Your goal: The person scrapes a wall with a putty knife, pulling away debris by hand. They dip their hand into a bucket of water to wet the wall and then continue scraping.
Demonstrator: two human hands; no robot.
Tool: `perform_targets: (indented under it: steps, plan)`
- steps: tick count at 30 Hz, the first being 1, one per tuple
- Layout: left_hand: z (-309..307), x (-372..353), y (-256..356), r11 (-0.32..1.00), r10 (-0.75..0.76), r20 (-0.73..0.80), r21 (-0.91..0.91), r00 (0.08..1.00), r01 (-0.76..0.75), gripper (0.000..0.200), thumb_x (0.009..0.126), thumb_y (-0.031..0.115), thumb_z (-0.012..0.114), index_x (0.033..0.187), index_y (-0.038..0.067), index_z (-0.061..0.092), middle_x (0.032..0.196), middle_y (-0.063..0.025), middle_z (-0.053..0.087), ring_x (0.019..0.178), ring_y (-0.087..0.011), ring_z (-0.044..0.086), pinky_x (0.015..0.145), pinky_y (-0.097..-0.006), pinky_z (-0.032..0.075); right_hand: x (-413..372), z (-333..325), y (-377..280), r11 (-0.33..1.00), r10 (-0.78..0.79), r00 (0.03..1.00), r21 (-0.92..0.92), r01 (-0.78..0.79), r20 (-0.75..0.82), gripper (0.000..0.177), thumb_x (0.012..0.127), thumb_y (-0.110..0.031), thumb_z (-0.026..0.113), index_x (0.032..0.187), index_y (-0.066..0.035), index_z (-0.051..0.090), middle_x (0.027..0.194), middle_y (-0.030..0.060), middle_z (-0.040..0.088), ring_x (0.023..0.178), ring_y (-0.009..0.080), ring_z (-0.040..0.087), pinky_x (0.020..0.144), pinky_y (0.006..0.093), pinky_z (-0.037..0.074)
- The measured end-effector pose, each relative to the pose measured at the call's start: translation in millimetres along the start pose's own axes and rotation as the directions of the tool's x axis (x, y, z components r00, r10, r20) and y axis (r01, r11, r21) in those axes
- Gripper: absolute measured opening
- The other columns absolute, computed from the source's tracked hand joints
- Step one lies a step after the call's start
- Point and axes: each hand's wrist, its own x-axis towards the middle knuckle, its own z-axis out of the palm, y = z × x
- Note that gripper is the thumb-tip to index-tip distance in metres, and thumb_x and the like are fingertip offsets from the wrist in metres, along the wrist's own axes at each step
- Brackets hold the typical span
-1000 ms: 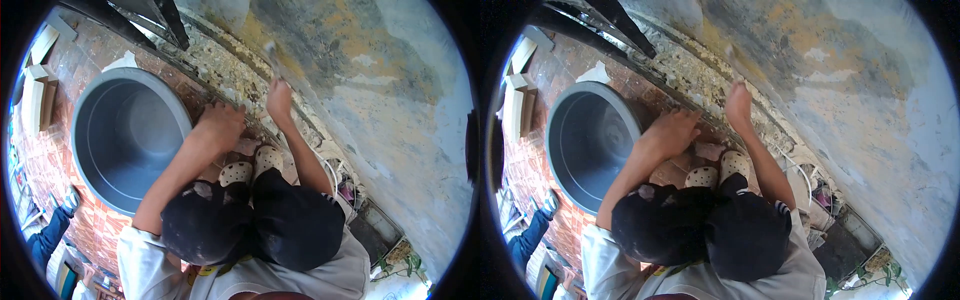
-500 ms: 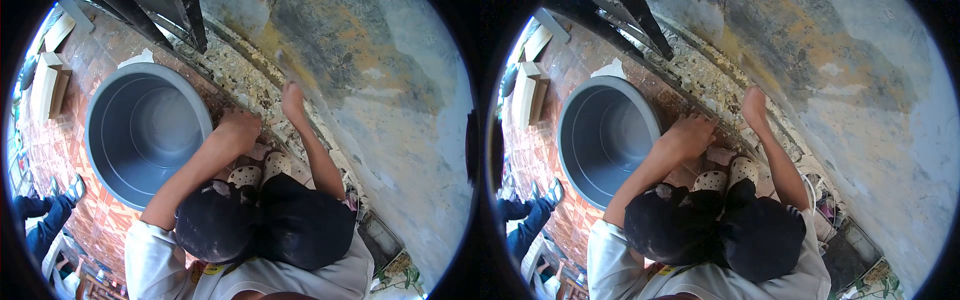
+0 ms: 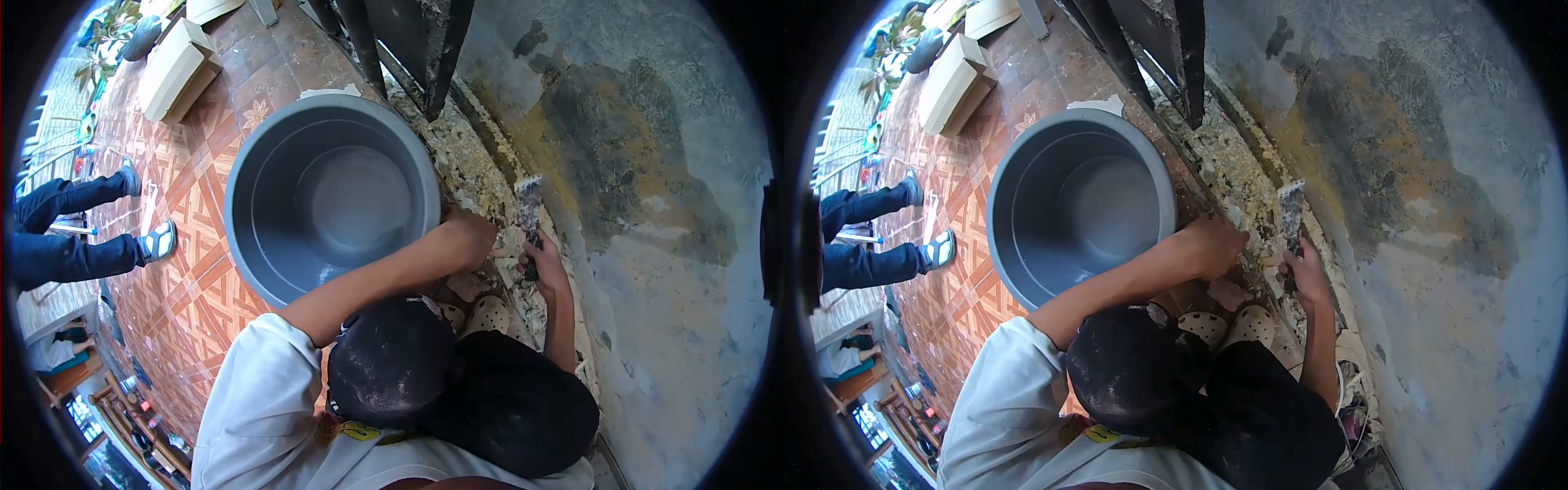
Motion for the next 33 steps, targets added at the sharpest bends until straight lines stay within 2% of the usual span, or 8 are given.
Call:
perform_targets:
  steps: [2,3,6,12,19,25,28,33]
  plan:
    - [0.4,0.3,-0.3,1.000,0.017,-0.002,-0.001,1.000,-0.017,0.042,0.083,0.014,0.060,0.122,0.003,0.053,0.113,-0.0200,0.062,0.111,-0.0359,0.059,0.093,-0.0473,0.044,-6.2,-4.2,6.4,0.983,-0.032,0.988,-0.184,0.005,-0.148,0.046,0.093,-0.006,0.055,0.136,-0.001,0.037,0.084,0.0039,0.048,0.061,0.0112,0.049,0.048,0.0287,0.042]
    - [0.5,-0.4,-1.0,1.000,0.025,-0.001,-0.002,1.000,-0.025,0.042,0.082,0.014,0.060,0.122,0.003,0.053,0.113,-0.0200,0.062,0.111,-0.0357,0.059,0.093,-0.0473,0.044,-8.2,-8.6,6.7,0.972,-0.053,0.994,-0.234,0.028,-0.100,0.050,0.092,-0.006,0.057,0.139,-0.001,0.039,0.085,0.0051,0.048,0.060,0.0121,0.050,0.050,0.0296,0.044]
    - [1.3,-1.3,-0.6,0.998,0.031,-0.016,0.048,0.999,-0.030,0.043,0.079,0.013,0.062,0.121,0.002,0.055,0.112,-0.0201,0.063,0.110,-0.0354,0.059,0.092,-0.0461,0.046,-16.3,-12.1,11.0,0.861,-0.316,0.939,-0.457,0.224,-0.135,0.045,0.088,-0.002,0.060,0.130,-0.001,0.047,0.075,0.0029,0.051,0.057,0.0109,0.054,0.047,0.0266,0.046]
    - [-6.9,-7.9,0.1,0.997,0.063,-0.031,0.036,0.998,-0.062,0.041,0.079,0.013,0.062,0.117,0.000,0.057,0.108,-0.0199,0.065,0.108,-0.0349,0.061,0.089,-0.0428,0.049,-50.0,20.8,-40.6,0.801,-0.531,0.776,-0.502,0.327,-0.340,0.049,0.080,0.001,0.071,0.126,-0.001,0.056,0.090,0.0092,0.060,0.059,0.0112,0.061,0.052,0.0262,0.055]
    - [0.9,-3.7,-4.8,0.992,0.100,-0.101,-0.070,0.990,-0.107,0.035,0.083,0.017,0.060,0.114,0.001,0.058,0.109,-0.0197,0.065,0.107,-0.0362,0.061,0.090,-0.0460,0.048,-62.7,33.5,-92.5,0.734,-0.659,0.635,-0.530,0.425,-0.403,0.040,0.079,-0.007,0.077,0.116,-0.002,0.061,0.089,0.0078,0.067,0.062,0.0070,0.057,0.051,0.0227,0.047]
    - [2.2,-7.2,-4.2,0.995,0.095,-0.117,-0.021,0.989,-0.098,0.035,0.082,0.018,0.061,0.113,0.002,0.059,0.106,-0.0196,0.065,0.102,-0.0358,0.062,0.086,-0.0463,0.048,-36.9,34.9,-125.0,0.538,-0.828,0.523,-0.552,0.637,-0.204,0.013,0.089,-0.006,0.068,0.091,-0.002,0.056,0.088,0.0064,0.065,0.082,0.0092,0.058,0.074,0.0252,0.047]
    - [3.7,-4.0,-3.0,0.996,0.090,-0.105,0.039,0.990,-0.086,0.040,0.080,0.017,0.062,0.117,0.002,0.058,0.106,-0.0187,0.065,0.100,-0.0341,0.063,0.084,-0.0448,0.048,-21.8,54.1,-165.1,0.462,-0.873,0.488,-0.319,0.828,0.003,0.009,0.091,-0.002,0.063,0.093,0.000,0.054,0.093,0.0102,0.066,0.081,0.0131,0.062,0.075,0.0272,0.050]
    - [-0.1,-12.2,0.3,0.995,0.095,-0.117,0.045,0.989,-0.091,0.051,0.079,0.018,0.062,0.126,0.002,0.053,0.110,-0.0178,0.064,0.101,-0.0328,0.062,0.086,-0.0462,0.047,-8.3,100.1,-218.8,0.406,-0.843,0.474,-0.277,0.871,0.255,0.008,0.090,0.003,0.060,0.091,0.001,0.052,0.102,0.0151,0.067,0.075,0.0134,0.062,0.073,0.0285,0.052]
